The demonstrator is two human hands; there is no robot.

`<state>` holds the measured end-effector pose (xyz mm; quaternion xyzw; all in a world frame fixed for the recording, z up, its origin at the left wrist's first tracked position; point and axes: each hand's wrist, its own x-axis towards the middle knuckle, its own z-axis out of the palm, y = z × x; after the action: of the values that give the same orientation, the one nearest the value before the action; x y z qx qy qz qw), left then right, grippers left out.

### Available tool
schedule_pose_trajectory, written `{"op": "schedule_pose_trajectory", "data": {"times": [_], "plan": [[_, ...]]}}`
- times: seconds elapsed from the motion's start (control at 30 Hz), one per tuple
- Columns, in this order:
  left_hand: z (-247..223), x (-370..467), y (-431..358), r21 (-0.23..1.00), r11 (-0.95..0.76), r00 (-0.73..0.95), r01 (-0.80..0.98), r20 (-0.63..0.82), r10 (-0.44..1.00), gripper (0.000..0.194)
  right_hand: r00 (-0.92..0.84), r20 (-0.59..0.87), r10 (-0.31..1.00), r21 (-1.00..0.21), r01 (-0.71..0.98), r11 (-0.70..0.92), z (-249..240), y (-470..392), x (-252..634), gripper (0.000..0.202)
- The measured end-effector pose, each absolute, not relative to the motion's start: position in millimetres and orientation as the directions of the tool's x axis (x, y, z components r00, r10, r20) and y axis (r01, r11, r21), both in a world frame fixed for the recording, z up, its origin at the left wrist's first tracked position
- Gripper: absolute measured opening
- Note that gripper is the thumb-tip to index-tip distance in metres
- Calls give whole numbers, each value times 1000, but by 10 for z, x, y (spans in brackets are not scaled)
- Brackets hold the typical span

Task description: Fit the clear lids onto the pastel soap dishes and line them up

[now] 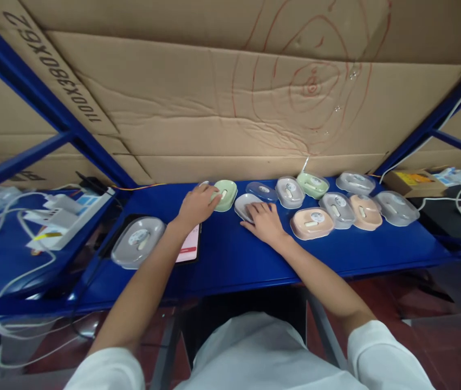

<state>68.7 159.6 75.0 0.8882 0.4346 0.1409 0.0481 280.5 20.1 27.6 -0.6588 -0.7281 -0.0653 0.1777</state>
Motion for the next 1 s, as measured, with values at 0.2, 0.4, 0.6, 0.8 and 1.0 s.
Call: {"op": "schedule_pose_trajectory", "data": {"times": [0.2, 0.4, 0.6, 0.8, 1.0], "plan": [[528, 708, 1608, 178, -748, 736, 639, 140, 662, 41, -92, 278, 956, -109, 986, 127, 295, 192, 2805, 46], [407, 601, 1662, 212, -774, 766, 596, 138, 628, 33, -48, 311, 949, -148, 984, 98, 331, 206, 2821, 47], [325, 516, 1709, 223, -777, 752, 589, 199, 628, 30, -35, 327, 945, -152, 984, 89, 345, 305, 2774, 46], [473, 455, 1689, 392, -675, 602, 626, 308, 737, 43, 71, 436, 897, -137, 990, -11, 665, 470, 3133, 44], [538, 448, 1615, 344, -718, 568, 605, 445, 693, 47, 537, 212, 817, -107, 843, -526, 535, 412, 3732, 64]]}}
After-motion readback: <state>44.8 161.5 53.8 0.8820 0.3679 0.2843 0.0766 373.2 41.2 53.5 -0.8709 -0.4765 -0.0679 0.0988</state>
